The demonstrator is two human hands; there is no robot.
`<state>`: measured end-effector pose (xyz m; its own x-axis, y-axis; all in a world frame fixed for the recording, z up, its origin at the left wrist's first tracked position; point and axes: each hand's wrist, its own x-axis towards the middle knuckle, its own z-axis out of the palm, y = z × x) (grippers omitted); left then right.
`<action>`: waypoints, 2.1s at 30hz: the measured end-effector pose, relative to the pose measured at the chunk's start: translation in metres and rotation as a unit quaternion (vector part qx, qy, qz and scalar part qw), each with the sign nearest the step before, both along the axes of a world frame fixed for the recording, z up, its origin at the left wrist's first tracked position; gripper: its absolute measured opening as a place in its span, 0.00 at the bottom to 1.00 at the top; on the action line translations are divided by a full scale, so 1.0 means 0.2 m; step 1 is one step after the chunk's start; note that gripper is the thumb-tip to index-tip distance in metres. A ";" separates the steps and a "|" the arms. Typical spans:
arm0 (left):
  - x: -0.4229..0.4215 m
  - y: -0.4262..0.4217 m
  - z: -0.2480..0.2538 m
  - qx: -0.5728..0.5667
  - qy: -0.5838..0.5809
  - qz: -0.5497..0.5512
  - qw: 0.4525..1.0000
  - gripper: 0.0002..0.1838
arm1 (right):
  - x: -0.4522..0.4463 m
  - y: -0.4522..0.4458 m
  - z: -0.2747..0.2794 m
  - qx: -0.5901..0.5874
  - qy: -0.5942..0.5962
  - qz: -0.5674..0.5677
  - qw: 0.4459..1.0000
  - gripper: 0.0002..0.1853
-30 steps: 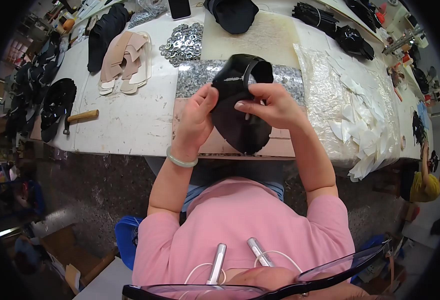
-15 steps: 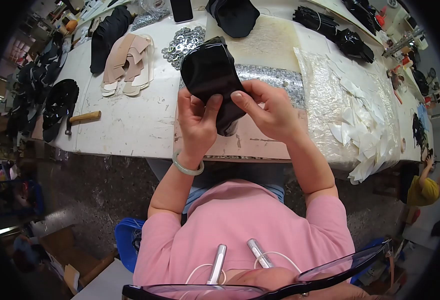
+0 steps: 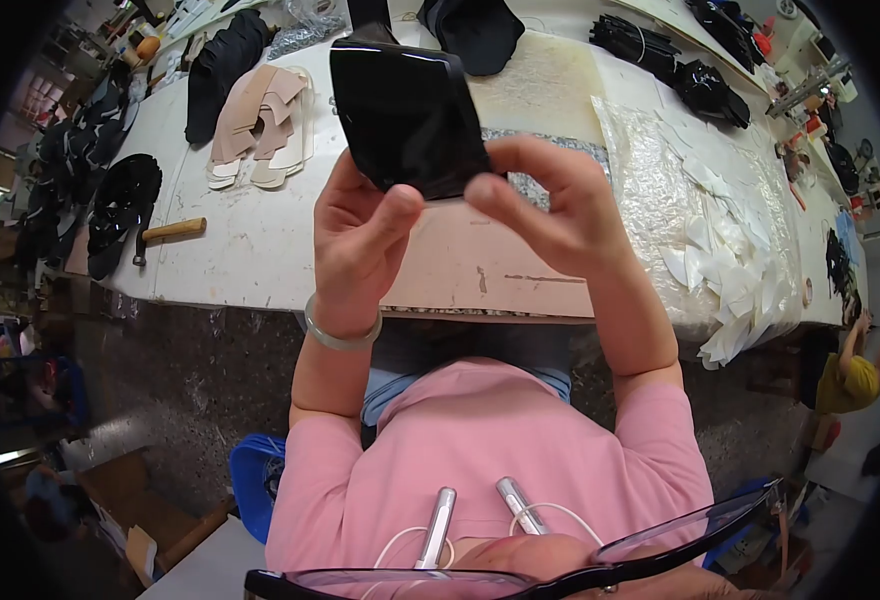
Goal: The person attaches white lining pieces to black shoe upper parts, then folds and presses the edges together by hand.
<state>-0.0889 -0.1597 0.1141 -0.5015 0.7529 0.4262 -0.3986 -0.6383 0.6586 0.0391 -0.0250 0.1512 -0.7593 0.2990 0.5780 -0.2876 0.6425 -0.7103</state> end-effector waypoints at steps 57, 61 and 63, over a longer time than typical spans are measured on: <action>0.05 0.19 -0.27 -0.189 -0.099 0.007 0.977 0.13 | -0.07 0.15 -0.27 -0.190 -0.171 -0.021 0.966 0.17; 0.06 0.17 -0.42 -0.148 -0.220 0.017 0.964 0.16 | -0.09 0.07 -0.31 -0.125 -0.127 -0.047 0.983 0.19; 0.07 0.15 -0.45 -0.145 -0.272 0.028 0.951 0.16 | -0.11 0.03 -0.35 -0.029 -0.032 -0.096 0.994 0.16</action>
